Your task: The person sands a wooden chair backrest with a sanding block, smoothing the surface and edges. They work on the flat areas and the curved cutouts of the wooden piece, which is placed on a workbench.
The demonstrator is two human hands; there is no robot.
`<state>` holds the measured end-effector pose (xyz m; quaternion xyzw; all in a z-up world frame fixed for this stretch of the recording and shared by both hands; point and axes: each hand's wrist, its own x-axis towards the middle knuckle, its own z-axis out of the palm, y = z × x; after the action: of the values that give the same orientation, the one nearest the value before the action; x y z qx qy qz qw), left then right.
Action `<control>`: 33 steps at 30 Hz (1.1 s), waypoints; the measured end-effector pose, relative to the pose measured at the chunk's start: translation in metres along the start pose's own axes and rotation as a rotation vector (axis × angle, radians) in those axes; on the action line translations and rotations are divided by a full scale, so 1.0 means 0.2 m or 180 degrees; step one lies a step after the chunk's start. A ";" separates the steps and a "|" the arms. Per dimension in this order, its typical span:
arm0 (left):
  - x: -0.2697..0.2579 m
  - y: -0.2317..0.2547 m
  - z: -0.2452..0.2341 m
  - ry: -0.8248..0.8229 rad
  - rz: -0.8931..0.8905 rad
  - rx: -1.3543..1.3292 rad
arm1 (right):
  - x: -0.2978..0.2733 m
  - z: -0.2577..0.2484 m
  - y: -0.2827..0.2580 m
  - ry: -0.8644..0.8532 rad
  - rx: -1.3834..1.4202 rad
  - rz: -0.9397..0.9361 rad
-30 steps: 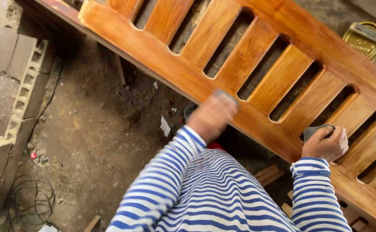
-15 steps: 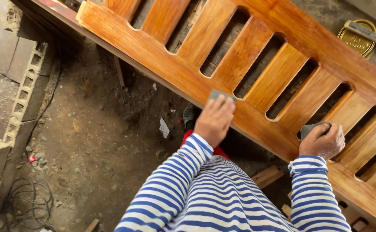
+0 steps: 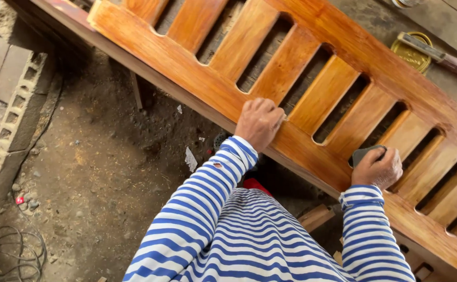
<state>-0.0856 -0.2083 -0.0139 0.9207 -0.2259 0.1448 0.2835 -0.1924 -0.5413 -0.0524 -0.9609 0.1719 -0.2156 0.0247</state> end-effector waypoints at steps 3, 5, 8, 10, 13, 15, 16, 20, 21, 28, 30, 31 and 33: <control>0.03 0.00 0.02 -0.0189 0.0099 0.0535 | 0.01 0.00 0.00 -0.0010 0.0052 0.0016; 0.05 -0.03 0.02 -0.0248 0.0144 0.0627 | 0.01 -0.02 -0.01 -0.0023 0.0096 0.0056; 0.09 -0.07 -0.01 -0.0256 0.0325 0.0713 | 0.03 -0.05 -0.03 -0.0029 0.0205 0.0096; 0.10 -0.11 0.01 -0.0216 0.0479 0.0699 | 0.03 -0.03 -0.01 -0.0020 0.0262 0.0119; 0.08 -0.19 0.08 0.0141 0.0597 0.0532 | 0.02 0.01 0.04 0.0356 0.0304 -0.0192; 0.09 -0.19 0.09 0.0162 0.0559 0.0680 | 0.03 -0.04 0.01 0.0303 0.0386 -0.0202; 0.09 -0.18 0.09 0.0157 0.0561 0.0688 | 0.03 -0.04 0.02 0.0301 0.0395 -0.0197; 0.12 -0.15 0.01 0.0135 0.0307 0.0714 | 0.03 -0.01 0.03 0.0270 0.0420 -0.0126; 0.13 -0.14 -0.02 0.0062 0.0211 0.0747 | 0.03 0.00 0.03 0.0267 0.0501 -0.0027; 0.17 -0.48 -0.20 0.0319 -0.0308 0.0885 | 0.12 0.02 -0.24 0.0202 0.1648 0.0691; 0.17 -0.68 -0.28 0.0312 -0.0931 0.1142 | 0.21 0.03 -0.42 0.0063 0.1953 0.0447; 0.17 -0.77 -0.31 0.0317 -0.0931 0.1158 | 0.27 0.04 -0.51 0.0064 0.1970 0.0445; 0.15 -0.96 -0.36 0.0230 -0.1069 0.1722 | 0.37 0.05 -0.69 -0.0489 0.2093 0.0203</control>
<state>0.0267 -0.0349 -0.0328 0.9813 -0.0138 0.1833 0.0562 -0.0812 -0.4366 -0.0139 -0.9091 0.1207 -0.1857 0.3528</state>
